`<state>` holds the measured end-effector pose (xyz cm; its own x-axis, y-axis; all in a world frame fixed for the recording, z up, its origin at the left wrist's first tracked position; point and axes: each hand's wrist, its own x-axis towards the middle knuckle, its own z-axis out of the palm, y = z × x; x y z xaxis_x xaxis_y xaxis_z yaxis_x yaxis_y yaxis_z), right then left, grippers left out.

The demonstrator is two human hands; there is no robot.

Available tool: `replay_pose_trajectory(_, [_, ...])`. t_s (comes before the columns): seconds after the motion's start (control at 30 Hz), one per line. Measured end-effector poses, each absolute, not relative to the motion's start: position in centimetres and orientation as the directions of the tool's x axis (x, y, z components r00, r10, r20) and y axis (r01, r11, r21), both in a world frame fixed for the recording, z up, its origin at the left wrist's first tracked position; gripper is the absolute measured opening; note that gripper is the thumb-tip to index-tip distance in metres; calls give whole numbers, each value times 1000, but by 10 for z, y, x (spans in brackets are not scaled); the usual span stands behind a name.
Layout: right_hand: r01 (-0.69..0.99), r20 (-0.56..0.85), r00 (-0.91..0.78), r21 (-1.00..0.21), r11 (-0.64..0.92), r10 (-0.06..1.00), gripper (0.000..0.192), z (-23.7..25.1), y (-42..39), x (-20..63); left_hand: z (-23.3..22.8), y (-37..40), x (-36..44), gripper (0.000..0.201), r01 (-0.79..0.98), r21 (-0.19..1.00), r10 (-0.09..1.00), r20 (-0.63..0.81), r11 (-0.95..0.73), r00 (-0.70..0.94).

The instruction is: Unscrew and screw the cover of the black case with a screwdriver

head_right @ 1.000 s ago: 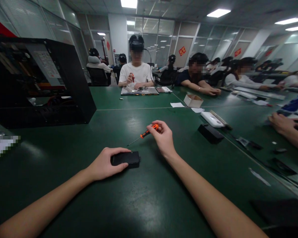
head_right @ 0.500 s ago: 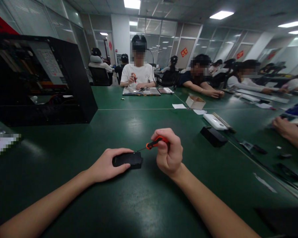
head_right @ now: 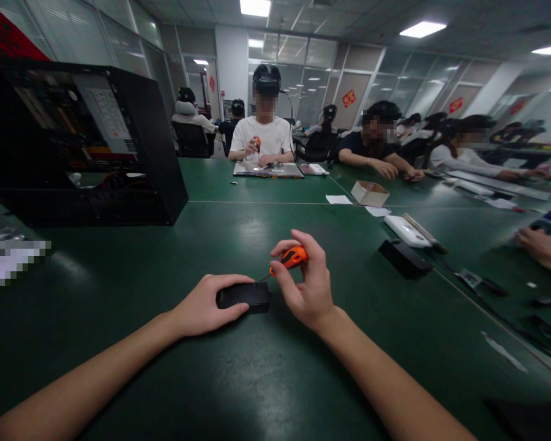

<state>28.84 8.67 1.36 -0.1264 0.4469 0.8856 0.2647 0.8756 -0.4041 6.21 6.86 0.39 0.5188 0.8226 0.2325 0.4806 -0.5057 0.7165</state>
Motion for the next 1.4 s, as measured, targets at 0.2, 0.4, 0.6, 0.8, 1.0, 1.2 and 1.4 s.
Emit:
replay_pose_trajectory(0.2, [192,848,-97,-498,845,522,67,13,87,283,2,69,61,40,479,712,818,239,-514,523])
replay_pose_trajectory(0.4, [216,793,-22,-591,777,609,78,12,87,281,1,69,61,40,485,706,819,241,-516,520])
replay_pose_trajectory(0.6, [247,819,-85,-534,809,567,73,10,87,281,3,68,62,41,506,706,832,218,-495,510])
replay_pose_trajectory(0.8, [415,808,-59,-515,750,587,63,15,92,291,5,67,61,41,497,702,821,226,-510,524])
replay_pose_trajectory(1.0, [337,777,-76,-570,750,625,73,12,92,288,4,68,61,41,499,693,817,232,-520,528])
replay_pose_trajectory(1.2, [248,810,-167,-517,819,562,78,10,88,284,4,68,61,41,496,693,814,234,-523,531])
replay_pose_trajectory(1.4, [343,799,-151,-510,788,583,80,12,89,284,3,68,61,42,490,692,807,235,-530,542])
